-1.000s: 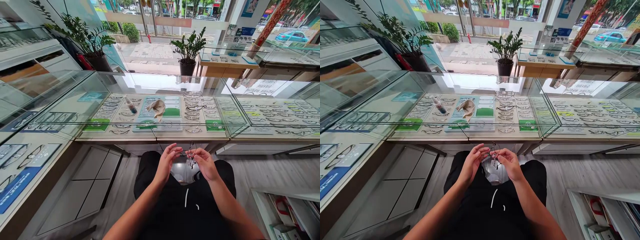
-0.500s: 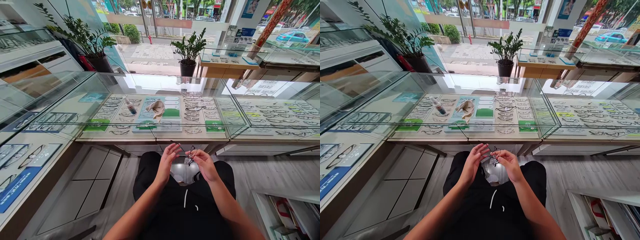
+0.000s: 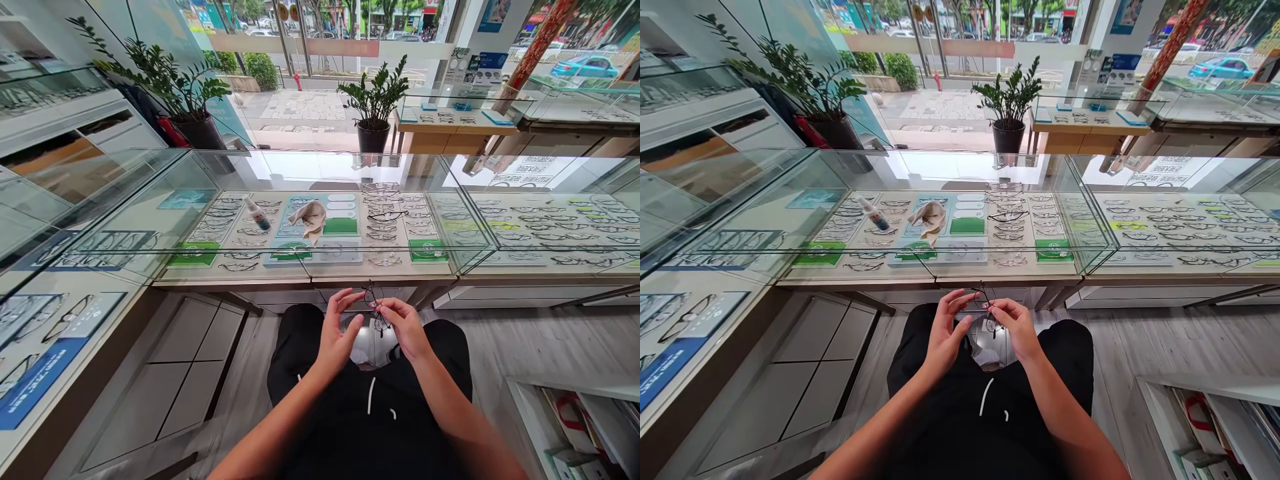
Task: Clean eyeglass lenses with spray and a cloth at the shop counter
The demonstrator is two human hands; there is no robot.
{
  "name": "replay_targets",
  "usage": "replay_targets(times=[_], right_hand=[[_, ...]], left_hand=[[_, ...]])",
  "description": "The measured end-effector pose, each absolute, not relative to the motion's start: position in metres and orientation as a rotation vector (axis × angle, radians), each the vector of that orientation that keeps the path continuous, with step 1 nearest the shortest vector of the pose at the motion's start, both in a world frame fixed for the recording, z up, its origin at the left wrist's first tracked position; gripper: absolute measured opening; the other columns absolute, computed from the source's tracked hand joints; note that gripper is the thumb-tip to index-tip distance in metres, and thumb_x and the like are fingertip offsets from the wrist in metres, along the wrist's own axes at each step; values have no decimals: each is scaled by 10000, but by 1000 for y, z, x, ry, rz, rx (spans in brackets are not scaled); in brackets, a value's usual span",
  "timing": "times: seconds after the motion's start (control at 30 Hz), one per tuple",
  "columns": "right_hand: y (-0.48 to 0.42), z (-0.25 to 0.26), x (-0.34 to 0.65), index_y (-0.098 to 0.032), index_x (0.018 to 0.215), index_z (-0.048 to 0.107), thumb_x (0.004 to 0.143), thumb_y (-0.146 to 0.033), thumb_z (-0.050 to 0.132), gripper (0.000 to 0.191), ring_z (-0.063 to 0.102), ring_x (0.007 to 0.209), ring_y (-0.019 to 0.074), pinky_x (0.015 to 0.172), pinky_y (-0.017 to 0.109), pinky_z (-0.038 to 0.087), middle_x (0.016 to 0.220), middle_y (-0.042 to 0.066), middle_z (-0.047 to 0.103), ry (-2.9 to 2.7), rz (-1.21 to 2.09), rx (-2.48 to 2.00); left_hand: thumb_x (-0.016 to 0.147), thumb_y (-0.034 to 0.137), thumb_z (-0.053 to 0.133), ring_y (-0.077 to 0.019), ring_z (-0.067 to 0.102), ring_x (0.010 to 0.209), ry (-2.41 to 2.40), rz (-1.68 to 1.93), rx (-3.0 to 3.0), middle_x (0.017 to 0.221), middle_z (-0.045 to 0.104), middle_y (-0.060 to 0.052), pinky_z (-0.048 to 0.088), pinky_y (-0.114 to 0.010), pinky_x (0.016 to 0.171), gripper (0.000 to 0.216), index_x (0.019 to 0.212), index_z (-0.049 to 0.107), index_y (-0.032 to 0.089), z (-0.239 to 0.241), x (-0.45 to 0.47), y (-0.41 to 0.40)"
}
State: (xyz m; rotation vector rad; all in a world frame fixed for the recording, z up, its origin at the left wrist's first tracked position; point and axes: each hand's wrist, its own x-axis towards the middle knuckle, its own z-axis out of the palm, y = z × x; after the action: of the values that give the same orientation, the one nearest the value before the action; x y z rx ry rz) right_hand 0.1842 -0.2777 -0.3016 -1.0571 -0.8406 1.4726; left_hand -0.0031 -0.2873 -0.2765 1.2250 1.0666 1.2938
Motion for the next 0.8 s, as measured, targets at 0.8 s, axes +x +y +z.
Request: replay_targets(times=[0.8], right_hand=[[-240,-261,210,-330,1311,739,1036,-400,625,306,645,1352,365,1231,591,429,1364,108,766,-1685,345,-1329]], left_hand=[[883,539,824,-140,434,654,1374,1244,1156,680,543,16,363,-285,652,348,832,768,199,-269,-11,-255]])
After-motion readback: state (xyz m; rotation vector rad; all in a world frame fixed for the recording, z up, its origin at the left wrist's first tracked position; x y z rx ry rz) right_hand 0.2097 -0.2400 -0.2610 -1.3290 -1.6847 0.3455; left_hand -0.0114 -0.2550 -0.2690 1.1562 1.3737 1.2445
